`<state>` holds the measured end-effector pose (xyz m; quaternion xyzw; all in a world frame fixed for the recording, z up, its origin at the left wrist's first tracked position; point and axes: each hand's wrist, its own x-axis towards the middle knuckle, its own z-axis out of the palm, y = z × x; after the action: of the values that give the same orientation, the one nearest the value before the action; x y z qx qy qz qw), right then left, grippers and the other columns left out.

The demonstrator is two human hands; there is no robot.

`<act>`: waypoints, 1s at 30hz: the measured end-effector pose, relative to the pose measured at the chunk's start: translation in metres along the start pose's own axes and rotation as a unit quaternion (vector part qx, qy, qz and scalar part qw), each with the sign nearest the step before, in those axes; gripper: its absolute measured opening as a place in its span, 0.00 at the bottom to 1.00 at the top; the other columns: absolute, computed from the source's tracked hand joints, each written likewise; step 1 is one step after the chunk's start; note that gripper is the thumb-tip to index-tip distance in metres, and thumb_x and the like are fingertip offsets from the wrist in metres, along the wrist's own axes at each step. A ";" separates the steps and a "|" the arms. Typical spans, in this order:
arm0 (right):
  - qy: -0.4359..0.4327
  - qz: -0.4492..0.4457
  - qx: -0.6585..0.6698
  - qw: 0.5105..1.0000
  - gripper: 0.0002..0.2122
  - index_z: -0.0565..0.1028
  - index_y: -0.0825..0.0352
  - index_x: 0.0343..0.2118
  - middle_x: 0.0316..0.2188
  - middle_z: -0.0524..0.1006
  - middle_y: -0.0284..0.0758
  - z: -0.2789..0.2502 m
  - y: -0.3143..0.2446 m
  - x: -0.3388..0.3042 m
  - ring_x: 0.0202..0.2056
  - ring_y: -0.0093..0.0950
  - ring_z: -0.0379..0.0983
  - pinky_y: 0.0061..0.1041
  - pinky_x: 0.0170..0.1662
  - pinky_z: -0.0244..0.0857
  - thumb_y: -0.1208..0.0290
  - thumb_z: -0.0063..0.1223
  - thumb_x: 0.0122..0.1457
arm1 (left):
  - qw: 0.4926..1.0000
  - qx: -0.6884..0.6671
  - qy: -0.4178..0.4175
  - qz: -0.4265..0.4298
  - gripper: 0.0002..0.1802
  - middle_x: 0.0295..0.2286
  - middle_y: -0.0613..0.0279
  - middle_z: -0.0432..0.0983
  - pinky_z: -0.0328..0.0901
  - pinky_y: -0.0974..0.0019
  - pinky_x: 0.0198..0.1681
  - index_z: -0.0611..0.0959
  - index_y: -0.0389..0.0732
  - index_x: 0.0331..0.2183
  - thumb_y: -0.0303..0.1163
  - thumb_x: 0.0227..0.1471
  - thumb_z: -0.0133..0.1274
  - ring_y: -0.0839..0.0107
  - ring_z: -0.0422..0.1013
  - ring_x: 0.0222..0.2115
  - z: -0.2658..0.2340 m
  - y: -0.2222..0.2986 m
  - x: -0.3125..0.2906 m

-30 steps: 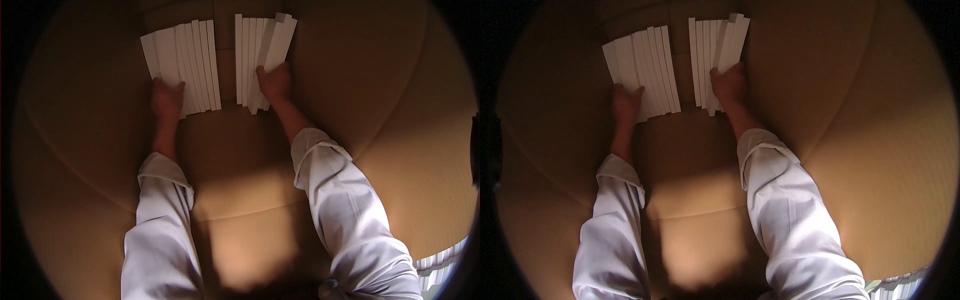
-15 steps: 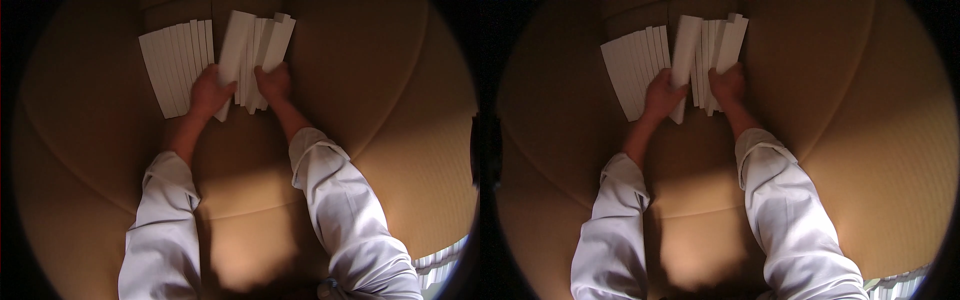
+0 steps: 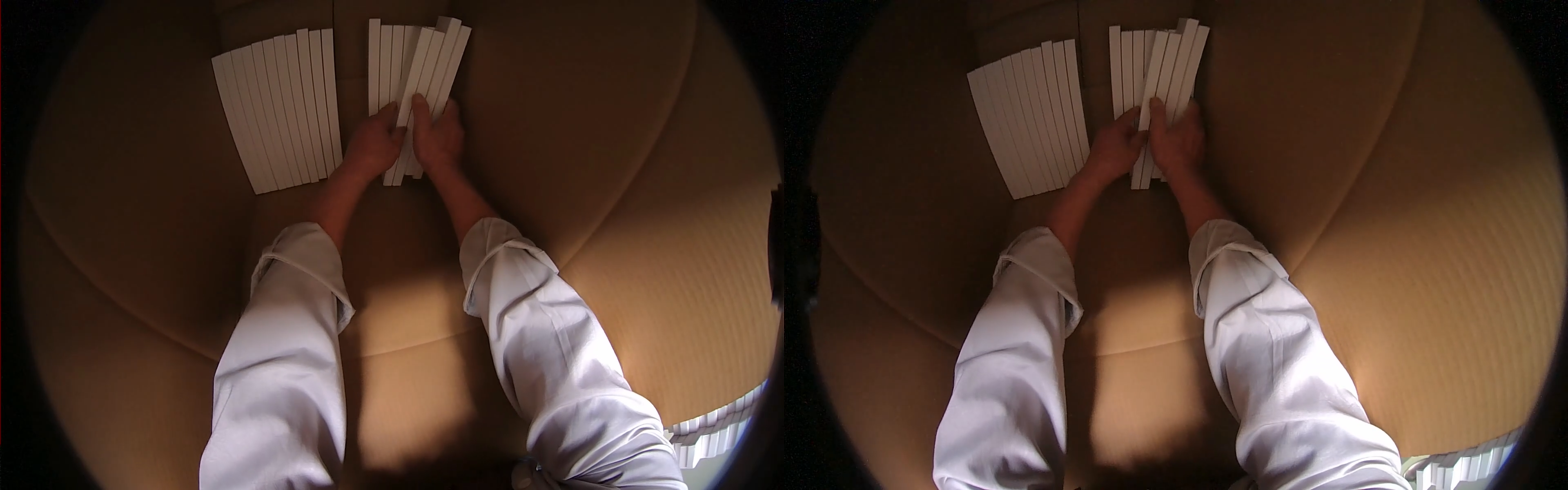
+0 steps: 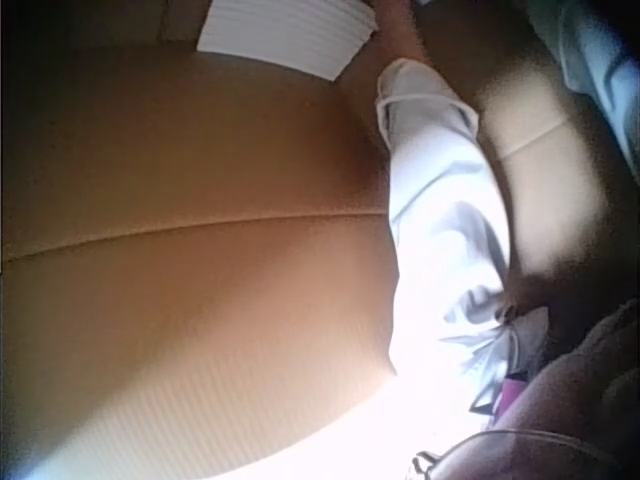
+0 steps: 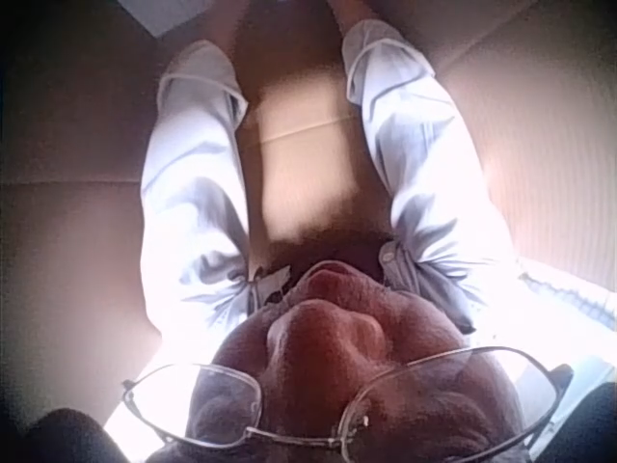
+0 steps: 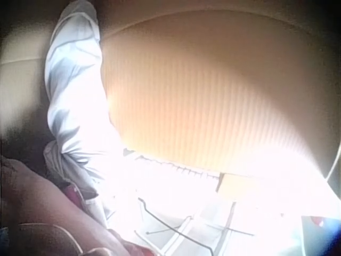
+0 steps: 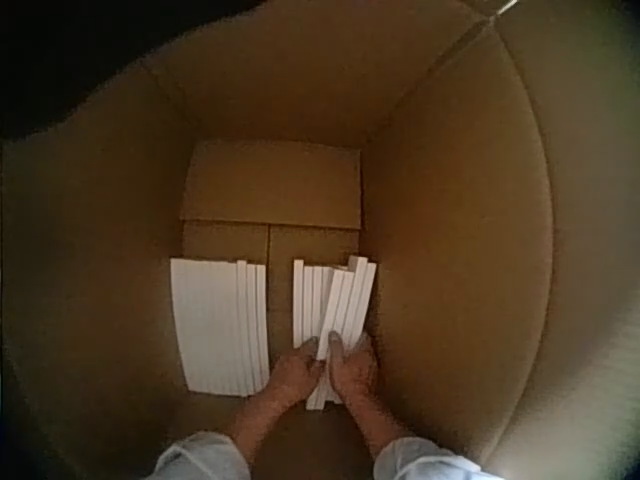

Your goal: Packing white plastic or foam slats into a large cardboard shipping box.

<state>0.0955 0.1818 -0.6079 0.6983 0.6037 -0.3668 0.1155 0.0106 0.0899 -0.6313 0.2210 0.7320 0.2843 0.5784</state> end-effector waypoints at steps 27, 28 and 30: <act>-0.029 -0.023 -0.003 0.999 0.34 0.60 0.71 0.49 0.45 0.74 0.52 -0.010 -0.046 -0.011 0.48 0.49 0.73 0.41 0.52 0.67 0.61 0.66 0.43 | 0.685 0.695 -0.048 0.215 0.19 0.53 0.56 0.70 0.45 0.53 0.67 0.81 0.38 0.46 0.32 0.53 0.50 0.59 0.54 0.62 -0.070 -0.051 -0.012; -0.025 -0.043 0.002 0.999 0.33 0.60 0.72 0.48 0.44 0.74 0.52 -0.008 -0.048 -0.010 0.47 0.49 0.73 0.41 0.52 0.68 0.61 0.66 0.43 | 0.692 0.690 -0.065 0.201 0.21 0.54 0.55 0.69 0.45 0.52 0.68 0.79 0.37 0.49 0.33 0.54 0.49 0.59 0.52 0.63 -0.068 -0.051 -0.013; -0.014 -0.052 -0.001 0.999 0.33 0.60 0.73 0.48 0.43 0.74 0.53 -0.007 -0.061 -0.008 0.46 0.49 0.74 0.41 0.51 0.68 0.61 0.66 0.43 | 0.686 0.690 -0.065 0.219 0.18 0.52 0.57 0.71 0.45 0.52 0.67 0.81 0.39 0.46 0.33 0.53 0.50 0.59 0.54 0.62 -0.068 -0.048 -0.014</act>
<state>0.0417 0.1948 -0.5810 0.6604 0.6382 -0.3815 0.1055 -0.0517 0.0341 -0.6421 0.7301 0.6123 -0.1979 0.2299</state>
